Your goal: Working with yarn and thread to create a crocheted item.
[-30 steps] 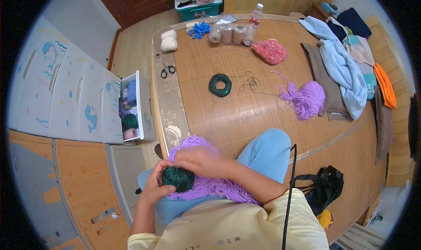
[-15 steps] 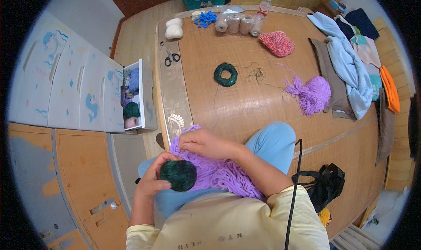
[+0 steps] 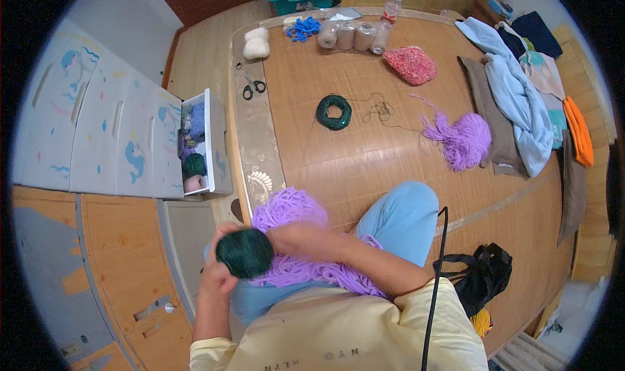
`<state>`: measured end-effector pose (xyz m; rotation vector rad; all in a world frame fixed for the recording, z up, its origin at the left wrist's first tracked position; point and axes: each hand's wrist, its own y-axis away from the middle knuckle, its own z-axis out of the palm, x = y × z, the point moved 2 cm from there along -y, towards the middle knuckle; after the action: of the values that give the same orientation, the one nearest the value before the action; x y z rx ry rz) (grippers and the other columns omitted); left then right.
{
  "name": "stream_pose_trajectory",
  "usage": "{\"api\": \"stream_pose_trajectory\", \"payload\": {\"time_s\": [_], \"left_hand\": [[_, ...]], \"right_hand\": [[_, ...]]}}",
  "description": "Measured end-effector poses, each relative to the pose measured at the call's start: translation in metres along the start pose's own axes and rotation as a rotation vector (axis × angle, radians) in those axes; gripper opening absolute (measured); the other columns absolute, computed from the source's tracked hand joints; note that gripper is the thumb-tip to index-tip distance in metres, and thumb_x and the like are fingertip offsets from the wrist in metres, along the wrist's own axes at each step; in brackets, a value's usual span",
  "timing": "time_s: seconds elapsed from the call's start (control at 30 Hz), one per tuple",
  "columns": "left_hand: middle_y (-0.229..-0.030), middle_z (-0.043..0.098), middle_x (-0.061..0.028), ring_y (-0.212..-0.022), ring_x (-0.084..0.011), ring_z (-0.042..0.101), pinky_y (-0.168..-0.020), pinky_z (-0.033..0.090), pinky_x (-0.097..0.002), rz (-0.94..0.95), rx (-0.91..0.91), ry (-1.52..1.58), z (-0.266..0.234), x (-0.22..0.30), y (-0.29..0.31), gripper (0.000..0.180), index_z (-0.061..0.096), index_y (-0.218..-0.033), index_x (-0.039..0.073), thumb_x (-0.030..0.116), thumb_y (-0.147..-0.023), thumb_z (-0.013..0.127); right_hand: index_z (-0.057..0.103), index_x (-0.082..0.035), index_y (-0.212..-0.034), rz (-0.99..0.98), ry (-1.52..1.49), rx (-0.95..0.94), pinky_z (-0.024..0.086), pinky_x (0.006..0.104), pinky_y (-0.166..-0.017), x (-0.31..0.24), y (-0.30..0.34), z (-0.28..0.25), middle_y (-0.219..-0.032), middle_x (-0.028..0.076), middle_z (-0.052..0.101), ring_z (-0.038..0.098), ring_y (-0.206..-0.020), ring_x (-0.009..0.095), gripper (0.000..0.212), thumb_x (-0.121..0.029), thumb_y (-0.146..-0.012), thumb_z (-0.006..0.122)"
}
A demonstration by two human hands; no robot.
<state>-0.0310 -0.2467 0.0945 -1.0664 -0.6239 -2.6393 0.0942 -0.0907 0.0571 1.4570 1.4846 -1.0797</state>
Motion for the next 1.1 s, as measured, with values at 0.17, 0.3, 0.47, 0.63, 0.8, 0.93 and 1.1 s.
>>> {"api": "stream_pose_trajectory", "payload": {"time_s": [0.17,0.3,0.47,0.63,0.8,0.93,1.1], "left_hand": [[-0.11,0.053,-0.0053,-0.104,-0.0179,0.054,-0.094,0.042,-0.0307,0.111,0.287,-0.604,0.004,0.011,-0.008,0.066,0.046,-0.119,0.006,0.008,-0.06,0.076],[-0.11,0.053,-0.0059,-0.105,-0.0183,0.054,-0.095,0.042,-0.0328,-0.104,-0.089,-0.645,0.005,-0.004,0.004,0.073,0.045,-0.12,0.005,0.014,-0.056,0.081],[-0.113,0.055,-0.0088,-0.108,-0.0228,0.056,-0.094,0.047,-0.0375,0.102,0.161,-0.122,0.012,0.008,-0.004,0.073,0.044,-0.122,0.006,0.015,-0.059,0.08],[-0.108,0.053,-0.0047,-0.104,-0.0174,0.053,-0.094,0.041,-0.0302,-0.005,0.019,-0.718,0.007,-0.001,0.0,0.066,0.046,-0.119,0.007,0.016,-0.062,0.078],[-0.111,0.054,-0.0086,-0.105,-0.0223,0.058,-0.093,0.048,-0.0383,0.084,0.02,-0.027,0.014,0.0,0.0,0.066,0.045,-0.118,0.005,0.019,-0.063,0.078],[-0.109,0.054,-0.0063,-0.103,-0.0183,0.055,-0.091,0.046,-0.0317,0.142,0.225,-0.479,0.01,0.007,-0.009,0.066,0.045,-0.119,0.006,0.014,-0.063,0.077],[-0.111,0.054,-0.0061,-0.103,-0.0203,0.056,-0.092,0.045,-0.0325,-0.031,-0.065,-0.587,-0.005,-0.012,0.0,0.068,0.045,-0.121,0.006,0.013,-0.062,0.078]], "right_hand": [[0.054,-0.005,-0.083,-0.204,-0.124,-0.119,0.048,0.0479,-0.065,-0.063,0.007,-0.015,-0.078,0.018,0.059,0.062,-0.073,0.036,0.017,-0.02,-0.089,0.05],[0.057,-0.006,-0.085,-0.19,0.076,0.235,0.048,0.0477,-0.064,-0.015,-0.003,-0.026,-0.076,0.018,0.06,0.062,-0.072,0.036,0.017,-0.021,-0.088,0.051],[0.056,-0.005,-0.088,-0.076,0.116,-0.13,0.046,0.0448,-0.065,-0.038,0.008,0.002,-0.078,0.017,0.058,0.06,-0.074,0.036,0.013,-0.017,-0.09,0.051],[0.057,-0.006,-0.087,-0.244,0.064,0.193,0.047,0.0457,-0.064,-0.039,-0.005,-0.033,-0.081,0.018,0.061,0.061,-0.074,0.037,0.02,-0.024,-0.091,0.05],[0.056,-0.006,-0.088,-0.042,-0.084,0.043,0.047,0.0468,-0.065,-0.005,0.007,0.006,-0.08,0.018,0.061,0.061,-0.074,0.038,0.016,-0.02,-0.09,0.05],[0.054,-0.005,-0.085,-0.175,-0.173,-0.105,0.046,0.0443,-0.066,-0.066,0.011,-0.007,-0.079,0.017,0.058,0.06,-0.077,0.036,0.014,-0.018,-0.09,0.05],[0.055,-0.004,-0.084,-0.146,-0.056,0.207,0.046,0.0442,-0.066,-0.017,-0.001,-0.031,-0.081,0.018,0.059,0.06,-0.077,0.037,0.017,-0.02,-0.09,0.05]]}}
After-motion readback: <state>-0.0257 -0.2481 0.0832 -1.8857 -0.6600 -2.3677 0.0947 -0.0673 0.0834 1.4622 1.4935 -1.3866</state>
